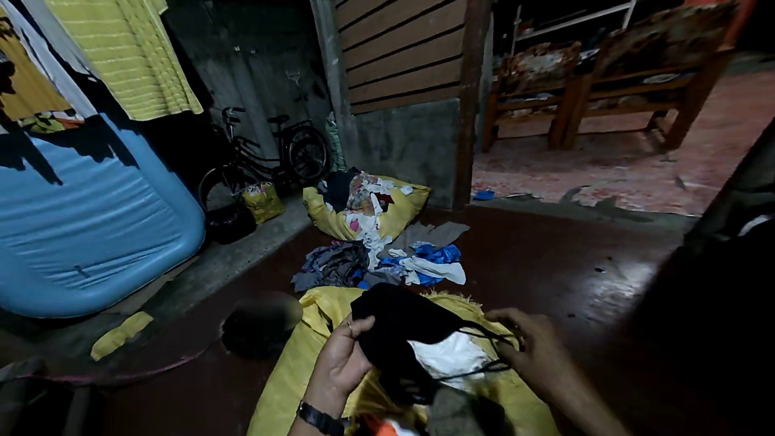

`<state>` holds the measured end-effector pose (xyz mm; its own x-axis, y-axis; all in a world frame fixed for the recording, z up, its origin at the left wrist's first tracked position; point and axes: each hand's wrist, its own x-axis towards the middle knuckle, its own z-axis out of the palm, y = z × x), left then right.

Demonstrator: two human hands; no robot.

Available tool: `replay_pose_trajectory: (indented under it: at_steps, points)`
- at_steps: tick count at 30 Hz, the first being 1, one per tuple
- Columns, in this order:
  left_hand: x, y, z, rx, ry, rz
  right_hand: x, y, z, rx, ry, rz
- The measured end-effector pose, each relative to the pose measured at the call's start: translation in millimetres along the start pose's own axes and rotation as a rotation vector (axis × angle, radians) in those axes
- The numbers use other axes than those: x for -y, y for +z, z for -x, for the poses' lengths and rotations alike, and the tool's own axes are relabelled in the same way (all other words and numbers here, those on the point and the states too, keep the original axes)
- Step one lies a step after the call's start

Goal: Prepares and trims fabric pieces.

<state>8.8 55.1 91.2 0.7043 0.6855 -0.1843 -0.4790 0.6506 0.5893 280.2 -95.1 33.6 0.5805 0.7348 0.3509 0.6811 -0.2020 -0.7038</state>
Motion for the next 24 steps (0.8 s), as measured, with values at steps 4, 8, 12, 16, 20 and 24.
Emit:
replay_pose_trajectory:
  at_steps: [4, 8, 12, 16, 20, 24]
  points:
    - [12, 11, -1, -0.224, 0.063, 0.276, 9, 1, 9, 0.041, 0.109, 0.111]
    - [20, 5, -4, -0.089, -0.002, 0.268, 18, 25, 18, 0.226, 0.27, -0.189]
    - [12, 5, -1, 0.024, 0.061, 0.136, 47, 35, 29, 0.349, 0.392, -0.536]
    - [-2, 6, 10, 0.027, 0.235, -0.03, 50, 35, 33, 0.427, 0.428, -0.659]
    - [-21, -2, 17, 0.028, 0.287, 0.04, 38, 32, 32, 0.474, 0.528, -0.666]
    - [-32, -12, 19, 0.113, 0.343, 0.287, 37, 37, 32, 0.419, 0.627, -0.803]
